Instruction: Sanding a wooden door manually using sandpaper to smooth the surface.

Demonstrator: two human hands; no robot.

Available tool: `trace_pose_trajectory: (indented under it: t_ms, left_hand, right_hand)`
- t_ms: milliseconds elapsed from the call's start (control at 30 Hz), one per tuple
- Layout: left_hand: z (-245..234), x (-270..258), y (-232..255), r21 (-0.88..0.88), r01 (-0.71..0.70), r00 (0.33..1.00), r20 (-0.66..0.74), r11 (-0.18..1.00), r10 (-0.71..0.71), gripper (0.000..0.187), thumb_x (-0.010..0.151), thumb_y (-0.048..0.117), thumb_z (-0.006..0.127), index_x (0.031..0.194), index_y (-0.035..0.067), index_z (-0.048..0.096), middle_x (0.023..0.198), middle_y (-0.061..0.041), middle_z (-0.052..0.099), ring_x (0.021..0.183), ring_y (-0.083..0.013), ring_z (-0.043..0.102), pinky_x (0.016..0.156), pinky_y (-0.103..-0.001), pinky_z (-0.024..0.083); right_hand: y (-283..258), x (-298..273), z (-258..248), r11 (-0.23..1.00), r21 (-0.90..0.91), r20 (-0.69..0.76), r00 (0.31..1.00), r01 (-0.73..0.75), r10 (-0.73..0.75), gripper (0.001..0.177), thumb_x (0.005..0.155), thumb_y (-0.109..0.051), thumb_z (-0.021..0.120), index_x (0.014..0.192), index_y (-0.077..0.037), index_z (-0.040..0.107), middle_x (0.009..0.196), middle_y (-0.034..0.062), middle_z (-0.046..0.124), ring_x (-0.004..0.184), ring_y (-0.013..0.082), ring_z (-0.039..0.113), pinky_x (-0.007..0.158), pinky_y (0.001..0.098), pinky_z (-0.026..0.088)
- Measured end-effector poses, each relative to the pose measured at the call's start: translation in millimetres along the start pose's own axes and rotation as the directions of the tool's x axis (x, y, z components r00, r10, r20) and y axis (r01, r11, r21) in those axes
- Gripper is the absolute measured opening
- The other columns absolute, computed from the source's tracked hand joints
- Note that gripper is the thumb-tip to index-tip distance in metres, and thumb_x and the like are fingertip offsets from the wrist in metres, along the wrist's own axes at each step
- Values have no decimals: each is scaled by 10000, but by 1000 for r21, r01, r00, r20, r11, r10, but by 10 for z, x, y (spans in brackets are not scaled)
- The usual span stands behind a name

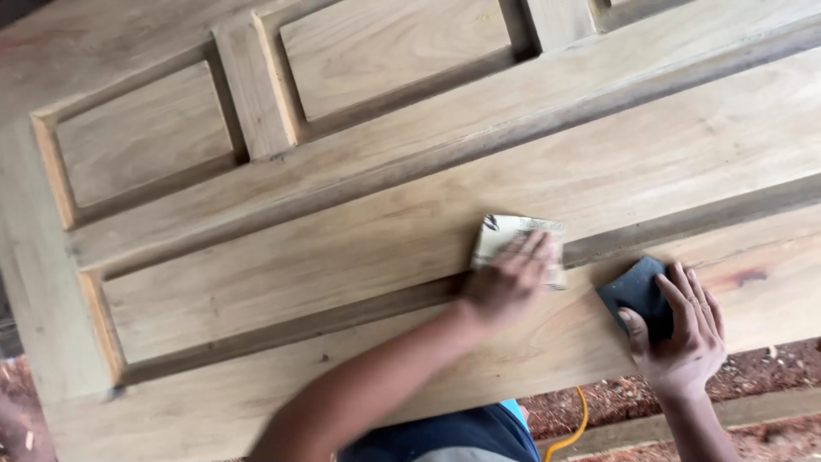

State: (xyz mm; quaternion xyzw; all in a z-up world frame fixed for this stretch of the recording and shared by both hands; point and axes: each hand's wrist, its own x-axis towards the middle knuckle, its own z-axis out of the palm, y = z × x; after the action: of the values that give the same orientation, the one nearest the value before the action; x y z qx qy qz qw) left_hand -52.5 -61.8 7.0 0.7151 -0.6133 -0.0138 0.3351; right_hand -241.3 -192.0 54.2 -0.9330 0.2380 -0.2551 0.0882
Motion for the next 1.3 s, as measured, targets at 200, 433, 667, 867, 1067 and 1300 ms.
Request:
trace_pose_trajectory:
  t_ms: [200,433,667,867,1067,1300]
  left_hand:
    - [-1627,-1791,-612,197,79,985,132,977,-107,468,770,-191,617,1199,-5,595,1264,-196,581,1179,-306,589,1065,-393,466]
    - [-439,-411,-59,134,-32,999,10,991,31,290,896,-68,603,1185,-96,595,1219,-282,602,1129,-392,627,1037,-475,506]
    - [-1067,-1450,-365,85,163,981,88,983,-171,539,742,-198,560,1234,21,580,1293,-169,574,1198,-300,578,1071,-401,443]
    - [-531,-611,-248,114,-10,998,-58,993,17,293,892,-90,555,1180,-68,606,1228,-255,598,1141,-364,611,1047,-464,474]
    - [-1669,-1929,-483,108,249,969,-24,962,-248,349,847,-135,515,1149,-4,630,1225,-179,611,1183,-307,579,1092,-421,416]
    - [326,148,47,362,67,995,-88,930,-37,312,901,32,489,1157,-104,603,1231,-314,580,1139,-426,614,1025,-500,497]
  right_hand:
    - [-28,33,-19,999,30,0,999,-42,42,494,926,-343,583,1186,75,626,1311,282,627,1217,438,618,1026,472,462]
    - [6,-30,-23,1000,-12,25,1000,11,-11,519,935,-360,568,1193,85,638,1313,282,641,1214,432,637,1025,471,487]
    - [33,-77,25,999,-25,-2,999,-36,36,534,928,-373,585,1171,95,663,1285,301,659,1205,441,647,1010,483,505]
    - [43,-34,51,1000,-2,-21,999,28,-28,509,941,-324,609,1178,123,666,1290,319,660,1216,464,643,1021,498,502]
    - [11,-83,30,999,5,-77,996,-33,33,547,969,-359,533,1168,136,650,1284,337,642,1245,494,597,1029,516,478]
    - [-5,-120,14,1000,6,-178,984,-26,27,606,1004,-388,448,1192,173,580,1310,365,590,1227,507,532,979,543,477]
